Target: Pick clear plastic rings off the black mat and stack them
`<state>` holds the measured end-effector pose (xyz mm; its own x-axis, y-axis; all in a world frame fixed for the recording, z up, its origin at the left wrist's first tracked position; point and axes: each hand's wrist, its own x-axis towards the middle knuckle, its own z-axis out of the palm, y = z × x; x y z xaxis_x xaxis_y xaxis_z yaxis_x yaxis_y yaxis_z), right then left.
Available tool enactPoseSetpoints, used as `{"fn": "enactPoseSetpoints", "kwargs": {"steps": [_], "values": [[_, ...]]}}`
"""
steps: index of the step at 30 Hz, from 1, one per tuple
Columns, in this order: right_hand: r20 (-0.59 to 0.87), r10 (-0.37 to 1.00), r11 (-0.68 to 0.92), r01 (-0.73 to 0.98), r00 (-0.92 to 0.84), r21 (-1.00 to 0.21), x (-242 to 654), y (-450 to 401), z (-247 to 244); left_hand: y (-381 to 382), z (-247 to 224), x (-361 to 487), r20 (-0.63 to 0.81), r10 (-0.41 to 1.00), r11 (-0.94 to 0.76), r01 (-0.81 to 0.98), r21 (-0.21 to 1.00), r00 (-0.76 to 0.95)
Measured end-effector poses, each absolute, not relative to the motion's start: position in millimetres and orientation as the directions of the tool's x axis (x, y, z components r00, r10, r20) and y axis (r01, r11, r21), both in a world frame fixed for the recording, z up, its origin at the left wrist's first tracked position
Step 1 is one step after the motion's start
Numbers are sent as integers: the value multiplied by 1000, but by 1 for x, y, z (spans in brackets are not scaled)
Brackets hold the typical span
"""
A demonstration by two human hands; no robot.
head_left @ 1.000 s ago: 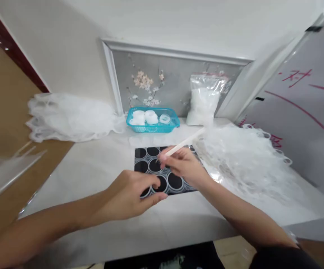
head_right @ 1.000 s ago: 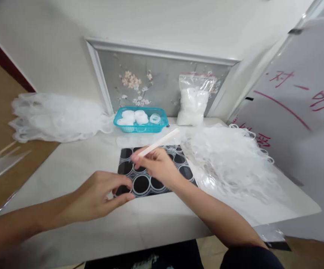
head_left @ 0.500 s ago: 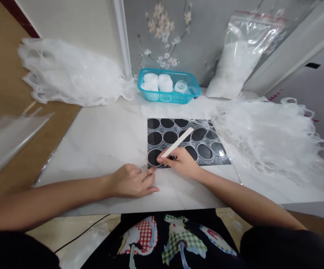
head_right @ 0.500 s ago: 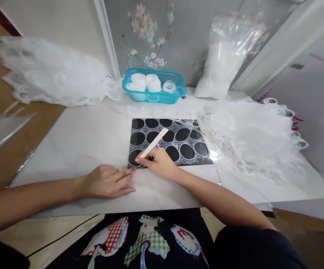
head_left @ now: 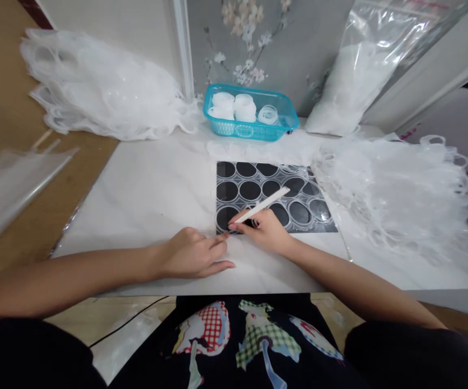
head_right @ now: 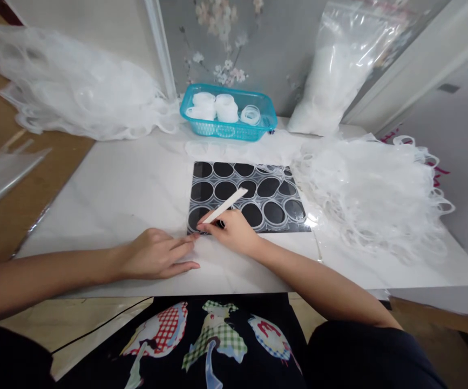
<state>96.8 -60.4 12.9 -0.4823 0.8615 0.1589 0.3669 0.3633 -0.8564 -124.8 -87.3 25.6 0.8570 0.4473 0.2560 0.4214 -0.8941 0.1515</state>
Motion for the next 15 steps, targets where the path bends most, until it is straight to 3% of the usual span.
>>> {"fn": "enactPoseSetpoints", "kwargs": {"steps": [3,8,10,11,14,15], "values": [[274,786,523,360,-554,-773,100,-70,6,-88,27,-123,185,534,-833,476,281,825],[237,726,587,402,-646,-703,102,-61,13,-88,30,-122,81,655,-721,589,366,751],[342,814,559,472,-470,-682,108,-36,28,-87,31,-123,70,684,-681,602,416,726],[451,855,516,508,-256,-690,114,-21,37,-86,31,-123,69,698,-658,602,453,712],[608,771,469,478,189,-743,138,12,58,-86,31,-125,86,705,-626,561,541,704],[604,761,461,458,236,-760,146,13,61,-86,32,-125,96,693,-637,545,546,714]]}}
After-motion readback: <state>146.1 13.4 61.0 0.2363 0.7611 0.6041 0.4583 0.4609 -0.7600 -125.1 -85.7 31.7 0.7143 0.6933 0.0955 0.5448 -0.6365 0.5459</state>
